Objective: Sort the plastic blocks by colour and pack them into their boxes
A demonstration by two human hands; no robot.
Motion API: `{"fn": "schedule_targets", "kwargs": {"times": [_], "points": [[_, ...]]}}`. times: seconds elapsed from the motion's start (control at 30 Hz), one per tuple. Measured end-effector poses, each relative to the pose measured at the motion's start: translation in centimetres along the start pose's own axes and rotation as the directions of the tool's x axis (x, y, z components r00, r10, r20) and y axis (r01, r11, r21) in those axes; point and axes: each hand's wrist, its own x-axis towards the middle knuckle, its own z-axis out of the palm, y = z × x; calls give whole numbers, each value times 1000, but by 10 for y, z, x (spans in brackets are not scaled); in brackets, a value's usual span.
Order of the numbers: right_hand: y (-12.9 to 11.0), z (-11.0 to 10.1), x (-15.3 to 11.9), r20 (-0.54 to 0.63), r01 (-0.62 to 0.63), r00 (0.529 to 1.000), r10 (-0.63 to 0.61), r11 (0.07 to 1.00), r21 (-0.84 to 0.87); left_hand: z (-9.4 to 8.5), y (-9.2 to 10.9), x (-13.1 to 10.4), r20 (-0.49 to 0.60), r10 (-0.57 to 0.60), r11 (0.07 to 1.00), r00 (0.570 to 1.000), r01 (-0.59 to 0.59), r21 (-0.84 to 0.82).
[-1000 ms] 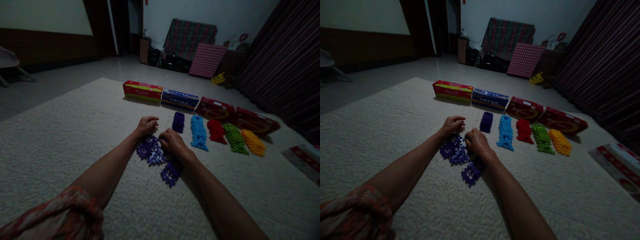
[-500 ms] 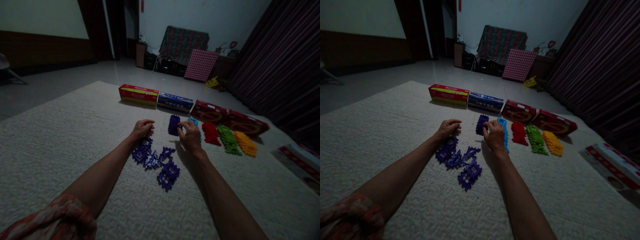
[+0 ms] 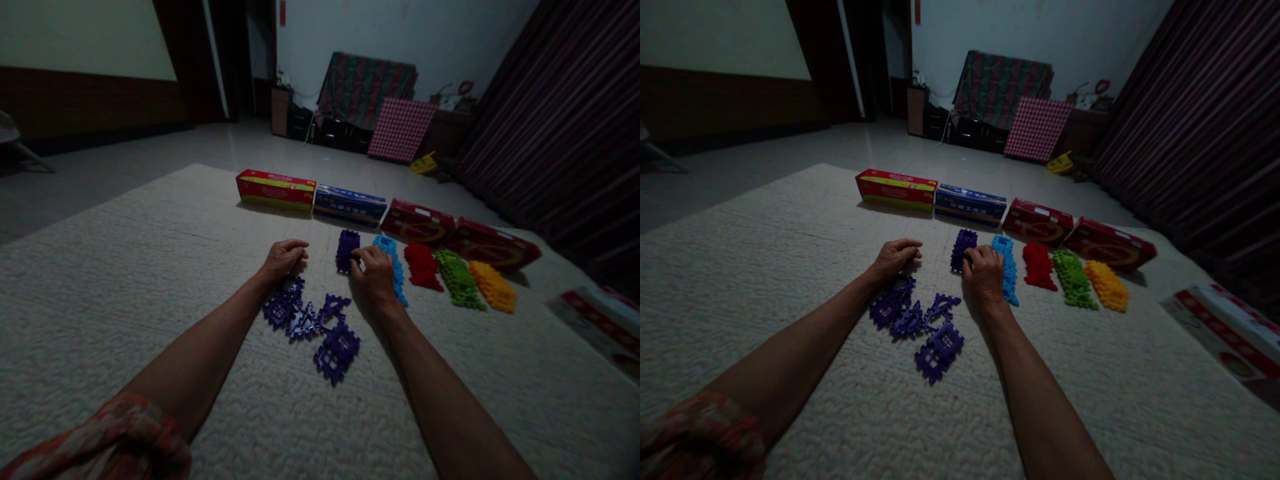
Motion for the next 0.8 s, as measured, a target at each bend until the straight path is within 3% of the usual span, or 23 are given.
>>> {"fn": "schedule_targets", "kwargs": {"times": [0.57,0.67,0.8], "points": [[1,-2,2,19,-27,999,27,1000,1,0,1,1,-11,-11,1000,1000,11,-13],[-2,-5,3,9,19,1000,-20,1000,16,-3,0,3,-21,-12,998,1000,10,-65],[-12,-3,2,4,168,985,-170,978,124,-7,3,5,-28,-29,989,999,25,-144]]}}
